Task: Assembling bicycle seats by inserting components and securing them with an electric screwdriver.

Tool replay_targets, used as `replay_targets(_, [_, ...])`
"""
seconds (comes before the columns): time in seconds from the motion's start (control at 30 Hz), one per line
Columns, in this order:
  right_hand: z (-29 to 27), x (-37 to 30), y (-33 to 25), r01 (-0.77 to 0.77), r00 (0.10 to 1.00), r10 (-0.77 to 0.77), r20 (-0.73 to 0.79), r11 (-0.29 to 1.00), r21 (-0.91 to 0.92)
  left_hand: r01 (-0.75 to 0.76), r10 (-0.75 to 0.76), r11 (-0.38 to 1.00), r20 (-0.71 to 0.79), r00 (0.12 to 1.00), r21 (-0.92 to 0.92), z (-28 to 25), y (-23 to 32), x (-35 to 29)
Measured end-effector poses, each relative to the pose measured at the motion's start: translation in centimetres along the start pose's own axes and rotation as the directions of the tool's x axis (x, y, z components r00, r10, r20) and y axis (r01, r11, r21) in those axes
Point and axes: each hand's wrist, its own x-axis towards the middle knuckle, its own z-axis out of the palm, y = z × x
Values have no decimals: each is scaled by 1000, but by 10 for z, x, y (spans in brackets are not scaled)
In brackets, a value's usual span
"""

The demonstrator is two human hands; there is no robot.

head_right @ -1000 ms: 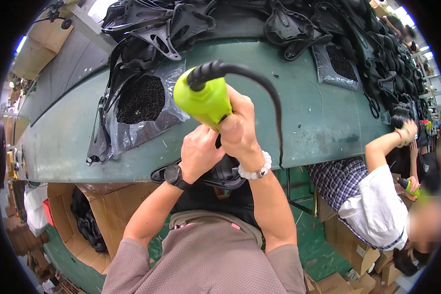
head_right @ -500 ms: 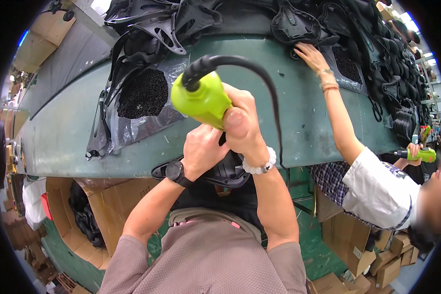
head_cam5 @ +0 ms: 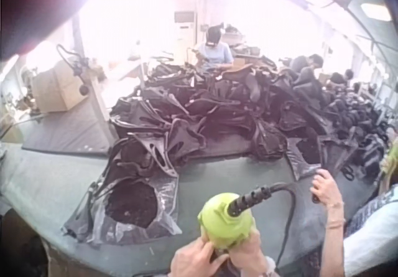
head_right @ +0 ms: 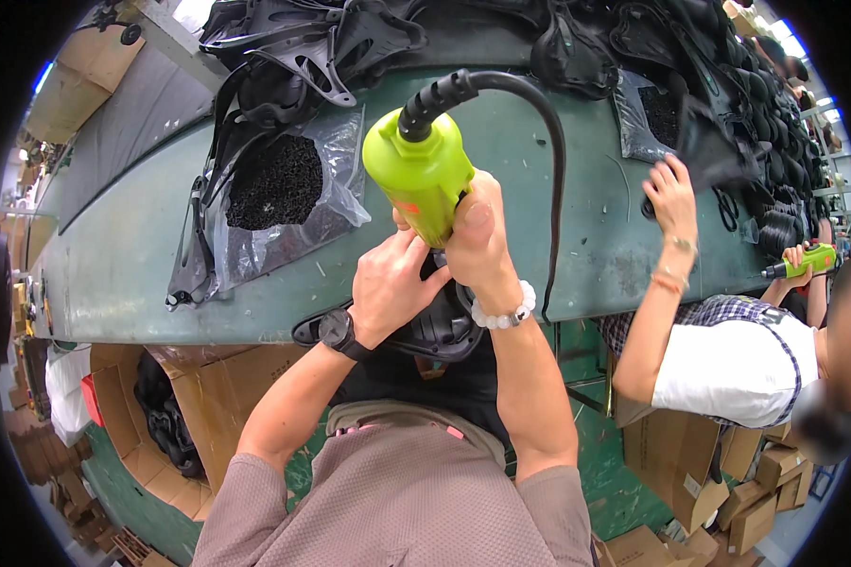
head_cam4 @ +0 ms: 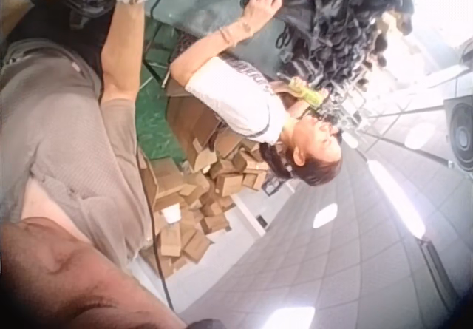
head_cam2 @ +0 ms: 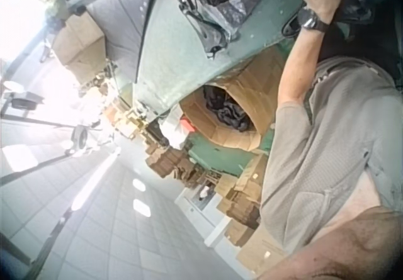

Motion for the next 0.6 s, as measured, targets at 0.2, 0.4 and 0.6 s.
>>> replay_targets(0.2, [8,7,-10,32,996,-41,-74,992,-122,-2,3,1000,-14,1000,21,-5,2,0])
replay_targets(0.4, [5,2,-6,119,979,-133,-154,988,-94,-12,13,1000,-32,999,5,-3,4,0])
replay_targets(0.6, [7,2,-16,144,888,-26,-460,964,224,-11,12,1000,-39,999,13,-4,2,-1])
